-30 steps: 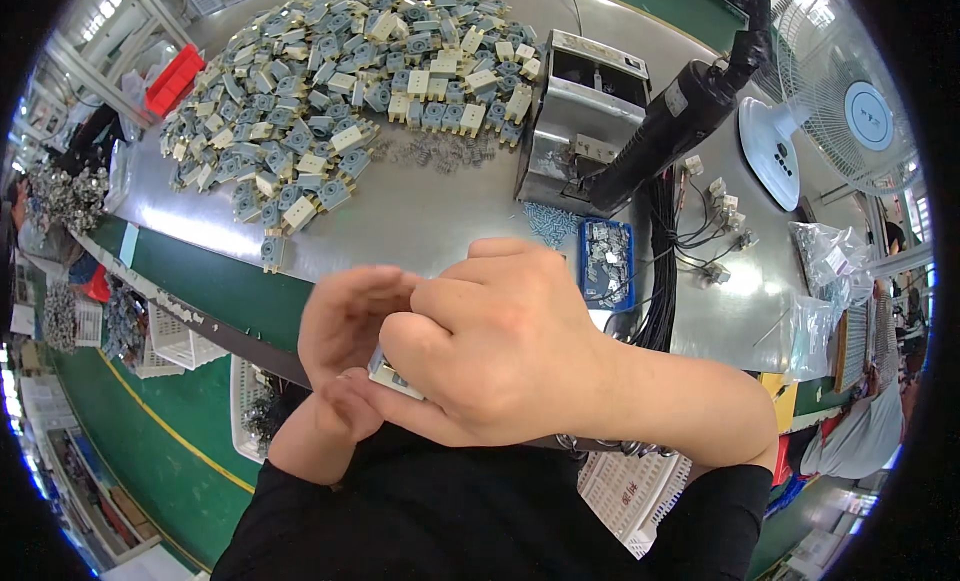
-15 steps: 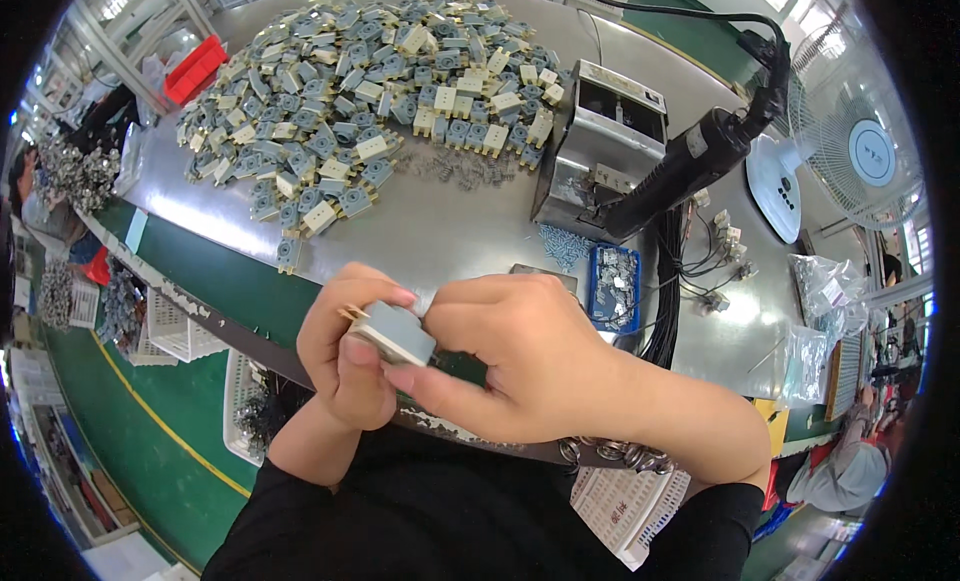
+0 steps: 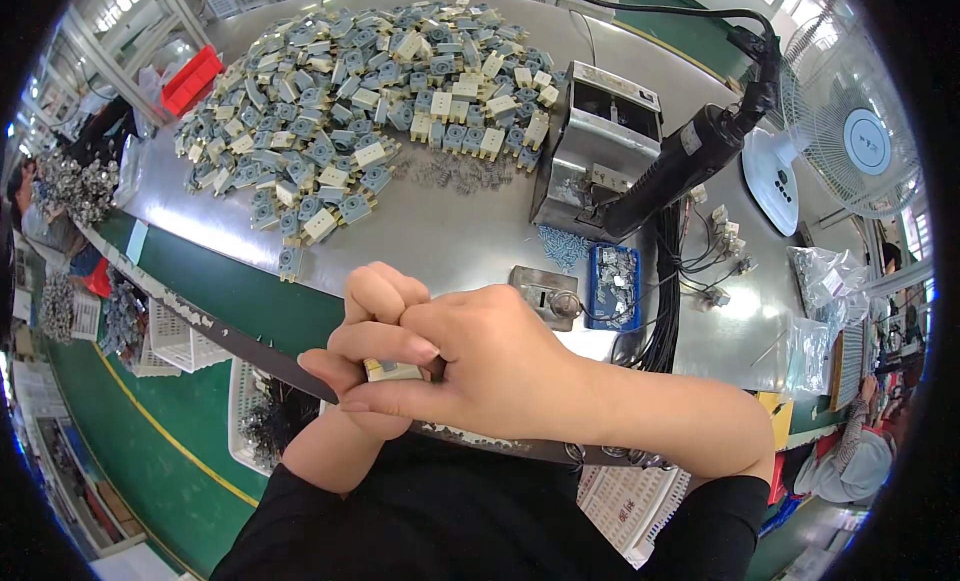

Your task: Assembling small electronic components using a power screwdriver on a production line.

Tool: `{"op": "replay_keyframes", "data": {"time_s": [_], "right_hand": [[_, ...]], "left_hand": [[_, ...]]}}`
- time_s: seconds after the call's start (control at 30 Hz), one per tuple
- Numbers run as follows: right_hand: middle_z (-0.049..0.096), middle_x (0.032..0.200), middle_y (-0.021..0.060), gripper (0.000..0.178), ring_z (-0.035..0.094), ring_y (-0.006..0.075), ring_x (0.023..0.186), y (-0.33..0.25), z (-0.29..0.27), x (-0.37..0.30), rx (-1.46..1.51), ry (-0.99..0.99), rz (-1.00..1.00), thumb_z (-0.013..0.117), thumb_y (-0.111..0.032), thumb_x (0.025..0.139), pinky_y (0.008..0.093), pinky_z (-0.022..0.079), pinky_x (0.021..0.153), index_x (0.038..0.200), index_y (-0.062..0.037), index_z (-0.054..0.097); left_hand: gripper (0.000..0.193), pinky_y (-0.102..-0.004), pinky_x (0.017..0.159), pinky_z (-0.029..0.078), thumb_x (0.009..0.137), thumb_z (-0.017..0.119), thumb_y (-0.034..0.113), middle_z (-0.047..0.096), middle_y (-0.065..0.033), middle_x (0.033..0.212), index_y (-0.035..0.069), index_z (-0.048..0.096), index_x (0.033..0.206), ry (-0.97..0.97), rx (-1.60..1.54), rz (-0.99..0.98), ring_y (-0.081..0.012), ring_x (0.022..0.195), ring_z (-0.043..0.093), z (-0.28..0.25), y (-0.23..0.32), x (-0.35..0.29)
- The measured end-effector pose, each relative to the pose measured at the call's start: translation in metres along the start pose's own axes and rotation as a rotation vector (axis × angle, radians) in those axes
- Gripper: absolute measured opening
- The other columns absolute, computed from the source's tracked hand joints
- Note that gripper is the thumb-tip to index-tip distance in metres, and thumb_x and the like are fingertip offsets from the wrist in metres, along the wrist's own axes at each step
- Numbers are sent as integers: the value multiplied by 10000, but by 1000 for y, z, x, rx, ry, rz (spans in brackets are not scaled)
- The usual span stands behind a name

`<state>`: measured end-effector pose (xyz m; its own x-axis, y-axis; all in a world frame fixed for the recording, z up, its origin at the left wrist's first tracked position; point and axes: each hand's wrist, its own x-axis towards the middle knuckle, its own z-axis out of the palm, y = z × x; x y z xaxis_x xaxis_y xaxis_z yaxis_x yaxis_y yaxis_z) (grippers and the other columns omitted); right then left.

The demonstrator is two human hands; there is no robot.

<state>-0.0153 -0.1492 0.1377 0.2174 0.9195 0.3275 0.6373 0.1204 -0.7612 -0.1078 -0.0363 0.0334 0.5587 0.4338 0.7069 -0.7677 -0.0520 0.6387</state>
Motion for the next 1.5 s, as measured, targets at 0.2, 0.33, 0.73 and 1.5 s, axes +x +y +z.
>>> {"op": "replay_keyframes", "data": {"time_s": [0.2, 0.33, 0.73, 1.5], "right_hand": [[662, 708, 39, 396, 686, 240, 596, 13, -3, -6, -282, -2, -176, 881, -454, 808, 363, 532, 506, 822, -105, 693], [655, 708, 33, 368, 669, 207, 576, 19, -6, -6, -374, 132, -362, 873, -433, 814, 352, 527, 506, 805, -116, 688], [567, 700, 95, 330, 574, 283, 592, 55, -58, -11, -204, 153, -49, 819, -317, 878, 356, 440, 532, 816, -43, 645], [731, 992, 200, 238, 697, 416, 945, 131, -127, -116, -518, -245, 559, 745, -149, 899, 499, 555, 844, 1080, 5, 741]], "left_hand": [[868, -432, 902, 478, 1085, 259, 685, 529, -138, 1053, 51, 834, 937, -20, -218, 80, -314, 978, 546, 15, -7, 22], [753, -461, 1004, 482, 1071, 408, 658, 557, -241, 1329, 22, 810, 1041, -207, -245, -142, -385, 1199, 586, 14, 14, 24], [382, -372, 963, 565, 1076, 661, 193, 639, -193, 1398, -48, 622, 1370, 80, -429, -650, -235, 1245, 663, 13, -8, 40], [391, -379, 843, 619, 664, 912, -77, 733, -168, 1041, -8, 748, 1013, -473, 259, -273, -268, 967, 740, -2, -64, 57]]}}
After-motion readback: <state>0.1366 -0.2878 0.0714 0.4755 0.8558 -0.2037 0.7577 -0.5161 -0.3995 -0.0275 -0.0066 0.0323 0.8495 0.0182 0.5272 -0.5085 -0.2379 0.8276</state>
